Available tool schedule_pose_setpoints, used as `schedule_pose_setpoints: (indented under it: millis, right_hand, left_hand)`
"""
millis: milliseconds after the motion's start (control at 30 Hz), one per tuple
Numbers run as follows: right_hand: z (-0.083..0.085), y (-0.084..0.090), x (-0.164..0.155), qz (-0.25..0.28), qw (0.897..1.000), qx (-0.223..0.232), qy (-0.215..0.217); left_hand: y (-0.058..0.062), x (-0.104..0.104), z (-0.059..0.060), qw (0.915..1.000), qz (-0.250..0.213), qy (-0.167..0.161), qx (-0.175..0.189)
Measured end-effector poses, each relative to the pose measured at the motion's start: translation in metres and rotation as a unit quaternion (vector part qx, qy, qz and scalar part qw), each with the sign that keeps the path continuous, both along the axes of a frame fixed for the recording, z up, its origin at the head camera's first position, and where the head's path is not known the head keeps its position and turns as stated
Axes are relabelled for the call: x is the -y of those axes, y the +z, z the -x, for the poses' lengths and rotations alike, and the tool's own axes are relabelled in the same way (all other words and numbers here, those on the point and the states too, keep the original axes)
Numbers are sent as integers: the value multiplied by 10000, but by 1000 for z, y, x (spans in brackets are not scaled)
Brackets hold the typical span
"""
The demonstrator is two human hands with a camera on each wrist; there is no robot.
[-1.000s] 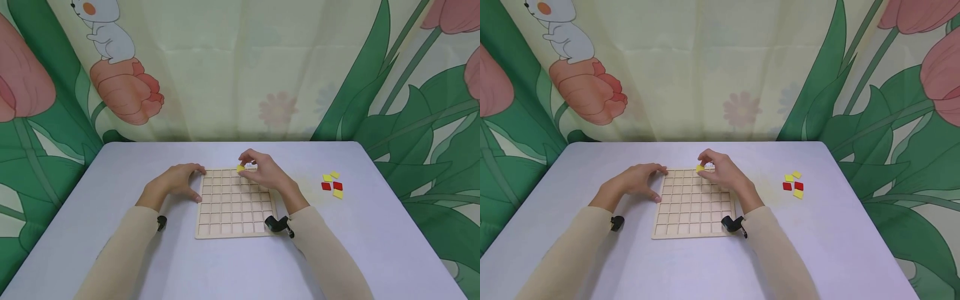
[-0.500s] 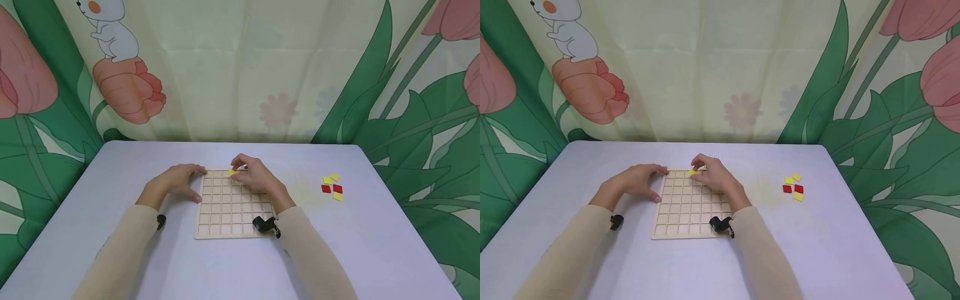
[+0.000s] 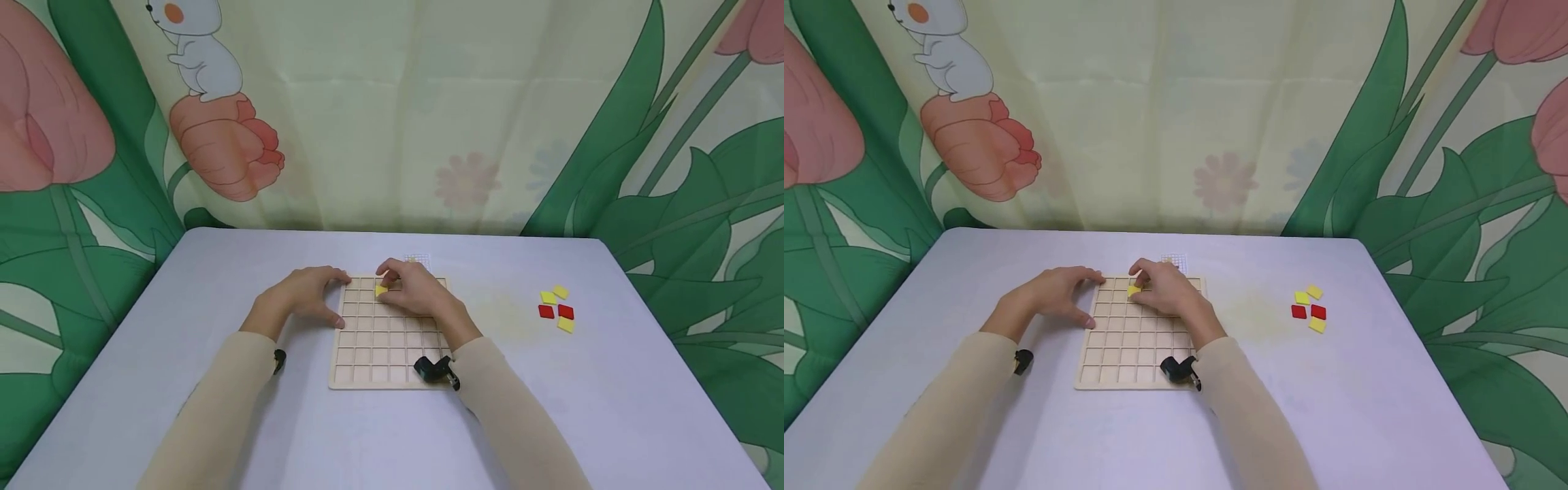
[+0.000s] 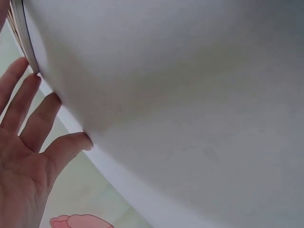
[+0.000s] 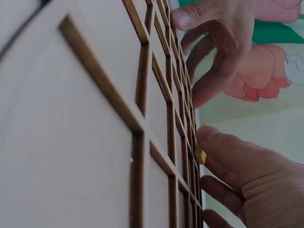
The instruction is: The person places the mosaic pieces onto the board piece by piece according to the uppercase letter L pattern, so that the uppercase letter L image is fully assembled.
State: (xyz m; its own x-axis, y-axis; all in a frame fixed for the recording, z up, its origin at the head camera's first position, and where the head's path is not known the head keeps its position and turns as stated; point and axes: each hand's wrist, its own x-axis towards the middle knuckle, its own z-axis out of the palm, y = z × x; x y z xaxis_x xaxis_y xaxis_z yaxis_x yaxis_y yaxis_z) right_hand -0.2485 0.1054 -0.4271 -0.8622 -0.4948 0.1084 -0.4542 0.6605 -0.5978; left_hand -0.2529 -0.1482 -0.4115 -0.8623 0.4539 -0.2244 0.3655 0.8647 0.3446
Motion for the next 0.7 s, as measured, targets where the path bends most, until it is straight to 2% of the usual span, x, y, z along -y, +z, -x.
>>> schedule_pose_setpoints:
  millis: [267,433,700]
  right_hand:
    - [-5,-3,7,-170,9993,128,-295]
    - [-7,1,8,-169,9997,176,-31]
    - [-16,21,-29,-487,9988,37,65]
  left_hand:
    - [1,1,-1,9996,62,-229,-152]
    - [4,6,-3,9999,74,-90,-116]
    - [0,0,-4,9996,-25,-257,-68]
